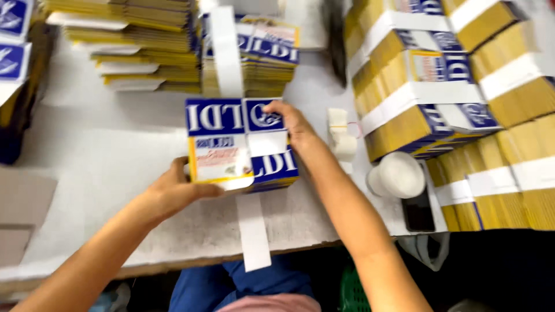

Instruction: The person fans out a stack of flat cardboard boxes by hand, gathers them into a neat pile, and then wraps a white paper band around the stack to secure it.

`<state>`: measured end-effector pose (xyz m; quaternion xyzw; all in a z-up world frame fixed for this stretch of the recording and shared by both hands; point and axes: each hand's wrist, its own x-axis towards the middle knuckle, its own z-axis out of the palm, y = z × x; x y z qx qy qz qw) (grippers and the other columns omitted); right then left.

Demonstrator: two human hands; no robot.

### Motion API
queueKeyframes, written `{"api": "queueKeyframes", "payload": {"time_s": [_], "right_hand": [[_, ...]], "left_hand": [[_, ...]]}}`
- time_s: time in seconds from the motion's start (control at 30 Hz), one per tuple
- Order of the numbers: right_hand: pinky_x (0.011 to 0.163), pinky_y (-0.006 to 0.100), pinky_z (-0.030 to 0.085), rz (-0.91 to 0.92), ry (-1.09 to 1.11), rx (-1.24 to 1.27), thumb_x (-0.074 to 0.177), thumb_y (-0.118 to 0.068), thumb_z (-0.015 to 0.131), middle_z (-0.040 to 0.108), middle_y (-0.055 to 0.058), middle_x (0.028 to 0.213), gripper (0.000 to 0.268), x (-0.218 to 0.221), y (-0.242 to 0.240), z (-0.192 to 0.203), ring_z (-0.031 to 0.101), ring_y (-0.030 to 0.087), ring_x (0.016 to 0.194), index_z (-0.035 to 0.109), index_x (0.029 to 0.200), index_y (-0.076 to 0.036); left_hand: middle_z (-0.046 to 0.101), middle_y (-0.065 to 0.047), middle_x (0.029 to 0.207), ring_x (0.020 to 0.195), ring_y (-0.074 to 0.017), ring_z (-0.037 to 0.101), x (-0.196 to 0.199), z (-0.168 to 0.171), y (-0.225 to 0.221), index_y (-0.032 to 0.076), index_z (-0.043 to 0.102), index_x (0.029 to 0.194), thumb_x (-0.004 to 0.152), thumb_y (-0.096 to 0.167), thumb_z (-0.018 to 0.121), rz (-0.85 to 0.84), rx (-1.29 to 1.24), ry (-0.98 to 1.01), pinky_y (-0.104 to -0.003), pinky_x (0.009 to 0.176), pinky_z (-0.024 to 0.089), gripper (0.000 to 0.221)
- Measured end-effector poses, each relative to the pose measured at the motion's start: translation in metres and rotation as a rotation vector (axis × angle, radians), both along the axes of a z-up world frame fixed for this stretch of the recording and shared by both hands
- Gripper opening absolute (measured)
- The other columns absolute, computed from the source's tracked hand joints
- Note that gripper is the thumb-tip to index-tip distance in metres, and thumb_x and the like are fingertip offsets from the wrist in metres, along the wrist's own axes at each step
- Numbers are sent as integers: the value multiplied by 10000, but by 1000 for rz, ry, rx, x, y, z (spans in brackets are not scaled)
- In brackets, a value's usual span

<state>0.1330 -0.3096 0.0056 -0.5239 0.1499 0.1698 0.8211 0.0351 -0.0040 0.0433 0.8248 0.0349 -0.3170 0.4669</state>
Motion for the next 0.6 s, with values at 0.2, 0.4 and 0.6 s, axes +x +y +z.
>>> {"api": "queueKeyframes", "payload": {"time_s": [0.2,0.4,0.6], "right_hand": [[688,320,612,-5,1,-7,790,-159,738,751,92,829,219,7,-3,-15,717,185,689,708,944,-6],[708,327,625,-27,4,-77,778,-115,731,760,111,867,218,-9,13,32,739,192,720,713,955,12],[720,343,624,-17,15,-68,791,-114,747,752,117,880,220,9,11,11,731,198,714,704,966,12]], "left_hand": [[147,-252,1615,1510,-375,179,-1,86,-16,-2,-21,1578,485,481,986,-253,442,-364,-525,1173,292,1563],[-136,-163,1688,1543,-398,-167,25,93,-34,209,-41,1620,434,501,1011,-656,672,-552,-704,1187,93,1612],[-158,-136,1703,1561,-384,-186,41,94,-41,224,-48,1632,443,497,1009,-747,703,-395,-717,1194,75,1614]]}}
